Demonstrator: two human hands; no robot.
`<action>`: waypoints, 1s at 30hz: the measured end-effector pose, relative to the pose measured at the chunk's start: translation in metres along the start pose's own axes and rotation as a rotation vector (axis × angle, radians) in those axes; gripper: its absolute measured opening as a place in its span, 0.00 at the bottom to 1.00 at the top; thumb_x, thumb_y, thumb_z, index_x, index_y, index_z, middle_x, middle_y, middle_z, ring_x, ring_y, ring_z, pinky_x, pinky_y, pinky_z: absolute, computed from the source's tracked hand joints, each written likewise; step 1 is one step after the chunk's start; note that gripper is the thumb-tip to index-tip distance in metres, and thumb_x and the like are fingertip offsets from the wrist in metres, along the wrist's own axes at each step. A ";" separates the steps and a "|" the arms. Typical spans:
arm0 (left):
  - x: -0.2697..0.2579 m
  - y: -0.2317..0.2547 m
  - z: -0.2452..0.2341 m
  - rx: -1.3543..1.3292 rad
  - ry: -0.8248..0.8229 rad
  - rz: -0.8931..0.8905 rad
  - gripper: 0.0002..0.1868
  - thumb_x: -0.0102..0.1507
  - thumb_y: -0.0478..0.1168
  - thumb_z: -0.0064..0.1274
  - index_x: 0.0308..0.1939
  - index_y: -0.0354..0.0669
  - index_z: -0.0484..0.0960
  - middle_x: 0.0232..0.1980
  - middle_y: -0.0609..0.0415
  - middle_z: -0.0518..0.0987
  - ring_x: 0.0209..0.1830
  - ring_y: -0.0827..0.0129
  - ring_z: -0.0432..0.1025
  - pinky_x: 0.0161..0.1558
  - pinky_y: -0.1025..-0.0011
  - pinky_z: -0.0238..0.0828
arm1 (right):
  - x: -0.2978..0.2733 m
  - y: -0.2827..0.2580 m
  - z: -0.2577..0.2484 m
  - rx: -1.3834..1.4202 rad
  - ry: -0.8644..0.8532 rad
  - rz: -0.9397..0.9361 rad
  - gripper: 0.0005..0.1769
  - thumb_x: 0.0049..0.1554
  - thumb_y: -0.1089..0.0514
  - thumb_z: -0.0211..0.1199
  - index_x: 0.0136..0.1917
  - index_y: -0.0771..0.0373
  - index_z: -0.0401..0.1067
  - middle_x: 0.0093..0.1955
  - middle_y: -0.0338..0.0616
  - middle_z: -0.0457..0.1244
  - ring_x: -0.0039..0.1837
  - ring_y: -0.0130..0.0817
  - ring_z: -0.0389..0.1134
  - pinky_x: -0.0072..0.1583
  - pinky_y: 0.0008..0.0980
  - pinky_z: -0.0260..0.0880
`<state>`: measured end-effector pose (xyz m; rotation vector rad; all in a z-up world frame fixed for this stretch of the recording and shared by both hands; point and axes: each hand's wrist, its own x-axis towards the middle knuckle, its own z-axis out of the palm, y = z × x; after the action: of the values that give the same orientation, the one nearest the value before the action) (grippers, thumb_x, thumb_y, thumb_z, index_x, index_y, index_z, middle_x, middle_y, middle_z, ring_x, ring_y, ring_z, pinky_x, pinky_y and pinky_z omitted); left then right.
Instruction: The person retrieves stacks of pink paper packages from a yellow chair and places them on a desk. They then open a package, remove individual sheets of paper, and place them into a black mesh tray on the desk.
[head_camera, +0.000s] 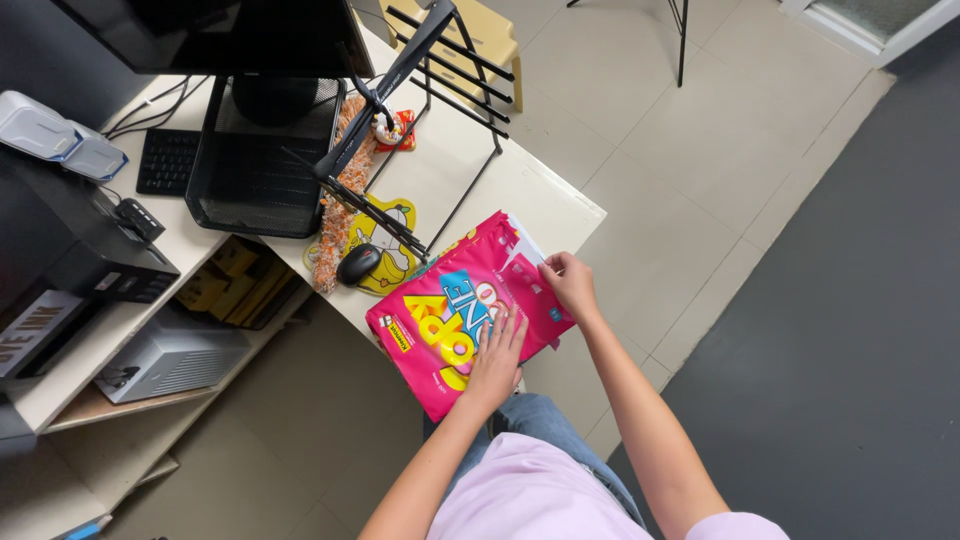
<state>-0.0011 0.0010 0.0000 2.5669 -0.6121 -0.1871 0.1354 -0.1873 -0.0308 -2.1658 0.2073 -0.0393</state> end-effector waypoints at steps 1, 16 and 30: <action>0.000 0.000 0.001 0.002 0.001 0.000 0.52 0.52 0.33 0.63 0.78 0.37 0.52 0.82 0.37 0.47 0.83 0.41 0.39 0.76 0.45 0.39 | 0.006 0.009 0.002 0.025 -0.068 0.074 0.10 0.56 0.57 0.68 0.48 0.66 0.77 0.42 0.46 0.70 0.42 0.32 0.71 0.47 0.33 0.71; -0.006 -0.003 0.001 0.072 -0.024 0.000 0.56 0.51 0.35 0.65 0.79 0.41 0.50 0.83 0.37 0.44 0.84 0.45 0.38 0.77 0.47 0.38 | 0.042 0.080 -0.008 0.151 -0.035 0.229 0.13 0.59 0.52 0.64 0.50 0.64 0.73 0.40 0.39 0.68 0.41 0.27 0.66 0.44 0.32 0.68; -0.002 0.007 -0.003 0.062 -0.076 -0.031 0.57 0.53 0.39 0.66 0.80 0.42 0.47 0.83 0.34 0.38 0.83 0.40 0.35 0.76 0.43 0.36 | 0.039 0.044 -0.068 0.076 -0.124 0.149 0.14 0.57 0.51 0.69 0.50 0.61 0.76 0.37 0.44 0.72 0.39 0.28 0.68 0.43 0.33 0.69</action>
<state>-0.0051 -0.0018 0.0062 2.6400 -0.6157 -0.2810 0.1608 -0.2735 -0.0305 -2.0640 0.2906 0.1689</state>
